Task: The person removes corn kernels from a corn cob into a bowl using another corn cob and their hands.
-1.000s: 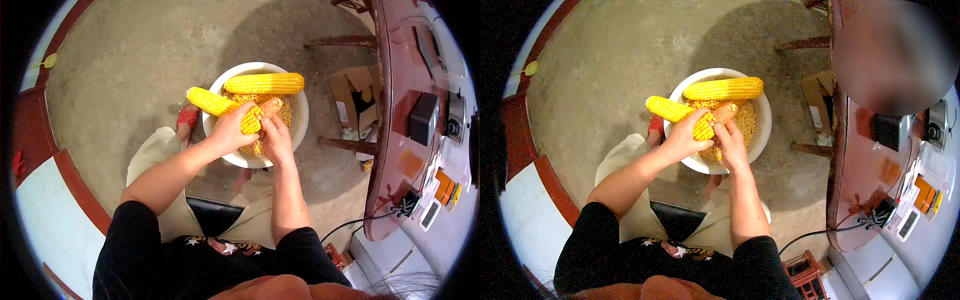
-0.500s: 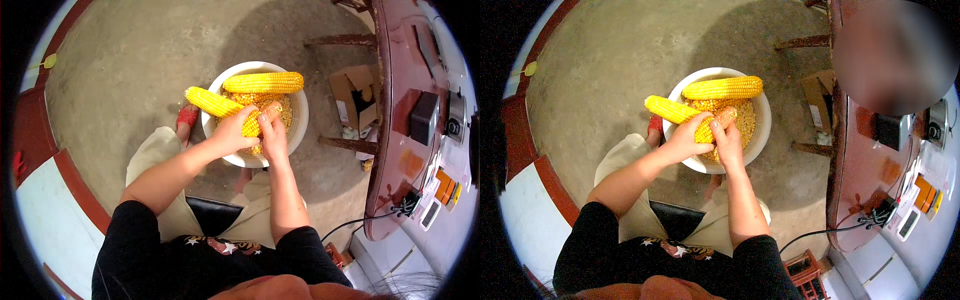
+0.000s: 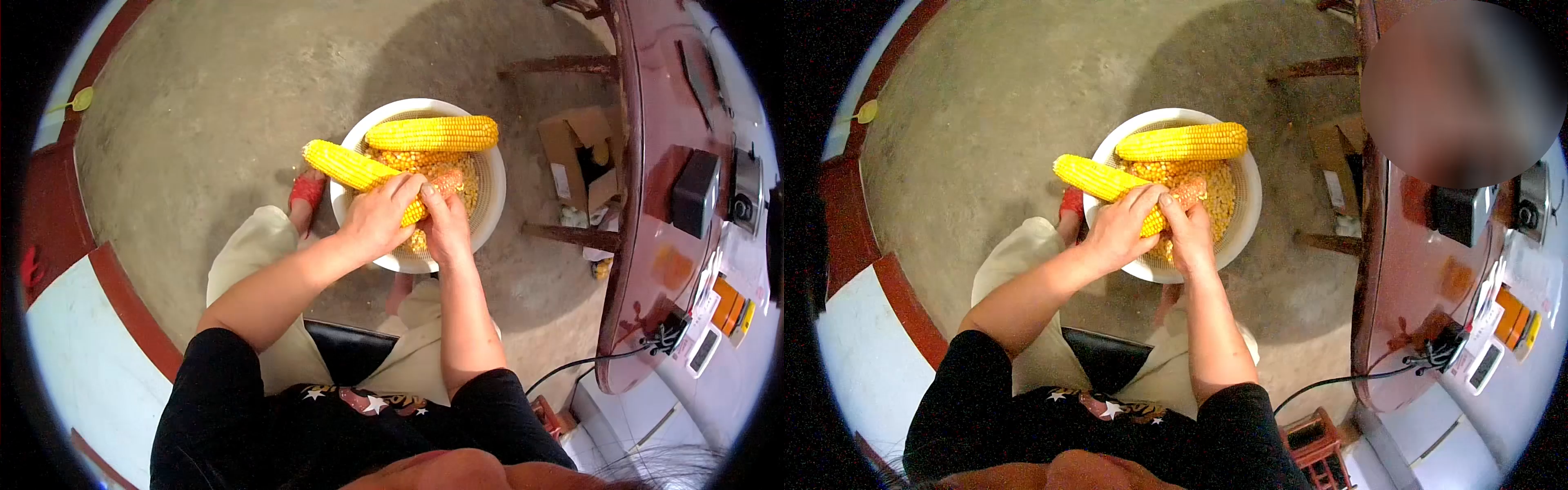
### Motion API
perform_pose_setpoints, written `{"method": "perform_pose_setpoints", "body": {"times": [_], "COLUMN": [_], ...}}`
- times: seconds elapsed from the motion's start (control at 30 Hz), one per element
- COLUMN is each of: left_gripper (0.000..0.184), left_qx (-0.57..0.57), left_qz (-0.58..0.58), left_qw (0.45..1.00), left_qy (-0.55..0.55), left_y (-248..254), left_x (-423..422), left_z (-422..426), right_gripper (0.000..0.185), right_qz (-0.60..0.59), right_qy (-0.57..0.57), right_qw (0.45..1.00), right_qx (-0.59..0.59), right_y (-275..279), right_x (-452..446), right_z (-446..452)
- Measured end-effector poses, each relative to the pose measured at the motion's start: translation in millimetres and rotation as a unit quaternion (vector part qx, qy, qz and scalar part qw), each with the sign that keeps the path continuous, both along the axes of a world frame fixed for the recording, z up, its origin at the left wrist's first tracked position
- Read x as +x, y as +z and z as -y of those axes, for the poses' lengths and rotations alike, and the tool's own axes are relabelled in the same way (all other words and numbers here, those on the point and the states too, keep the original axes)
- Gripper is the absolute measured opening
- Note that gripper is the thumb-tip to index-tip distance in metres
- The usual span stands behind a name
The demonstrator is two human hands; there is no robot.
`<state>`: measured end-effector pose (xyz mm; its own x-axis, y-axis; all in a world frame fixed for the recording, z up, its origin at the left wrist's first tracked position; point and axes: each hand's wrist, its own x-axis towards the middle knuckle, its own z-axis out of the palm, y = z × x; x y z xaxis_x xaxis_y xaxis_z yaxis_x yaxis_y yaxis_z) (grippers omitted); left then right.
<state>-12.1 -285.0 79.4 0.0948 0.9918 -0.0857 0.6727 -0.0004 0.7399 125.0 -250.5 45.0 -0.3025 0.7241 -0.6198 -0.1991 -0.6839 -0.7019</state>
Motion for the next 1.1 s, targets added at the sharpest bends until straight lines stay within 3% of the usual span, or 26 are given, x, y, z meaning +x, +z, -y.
{"method": "perform_pose_setpoints", "body": {"times": [0.1, 0.17, 0.23, 0.33, 0.5, 0.6, 0.77, 0.9, 0.97, 1.1], "left_gripper": [0.064, 0.066, 0.068, 0.071, 0.073, 0.073, 0.075, 0.073, 0.071, 0.070], "left_qx": [-0.027, -0.065, -0.059, -0.080, -0.118, -0.105, -0.176, -0.137, -0.028, -0.031], "left_qz": [0.021, 0.124, 0.137, 0.172, 0.222, 0.177, 0.280, 0.235, 0.095, 0.053], "left_qw": [0.999, 0.989, 0.988, 0.980, 0.964, 0.976, 0.940, 0.958, 0.993, 0.998], "left_qy": [0.012, 0.039, 0.044, 0.065, 0.084, 0.072, 0.087, 0.095, 0.058, 0.024], "left_y": [0, -3, -9, -13, -11, -10, -11, -9, -10, 2], "left_x": [0, -4, -6, -11, -13, -9, -13, -11, -8, -3], "left_z": [-2, -5, -5, -9, -10, -7, -12, -10, -7, -4], "right_gripper": [0.039, 0.039, 0.039, 0.038, 0.038, 0.037, 0.038, 0.040, 0.041, 0.045], "right_qz": [0.002, 0.013, 0.024, -0.008, -0.065, -0.011, -0.051, -0.089, -0.094, -0.039], "right_qy": [-0.006, 0.006, 0.019, 0.052, 0.007, 0.009, 0.020, 0.011, 0.006, 0.014], "right_qw": [0.999, 0.998, 0.997, 0.997, 0.998, 1.000, 0.999, 0.996, 0.995, 0.999], "right_qx": [0.039, 0.054, 0.069, 0.047, 0.003, 0.003, -0.001, -0.020, -0.018, 0.027], "right_y": [-2, 0, 3, 14, 33, 10, 11, 16, 17, 4], "right_x": [4, 5, 6, 5, -1, 2, 6, 5, 4, 3], "right_z": [1, 0, -1, -2, -5, -3, -3, -6, -4, 1]}}
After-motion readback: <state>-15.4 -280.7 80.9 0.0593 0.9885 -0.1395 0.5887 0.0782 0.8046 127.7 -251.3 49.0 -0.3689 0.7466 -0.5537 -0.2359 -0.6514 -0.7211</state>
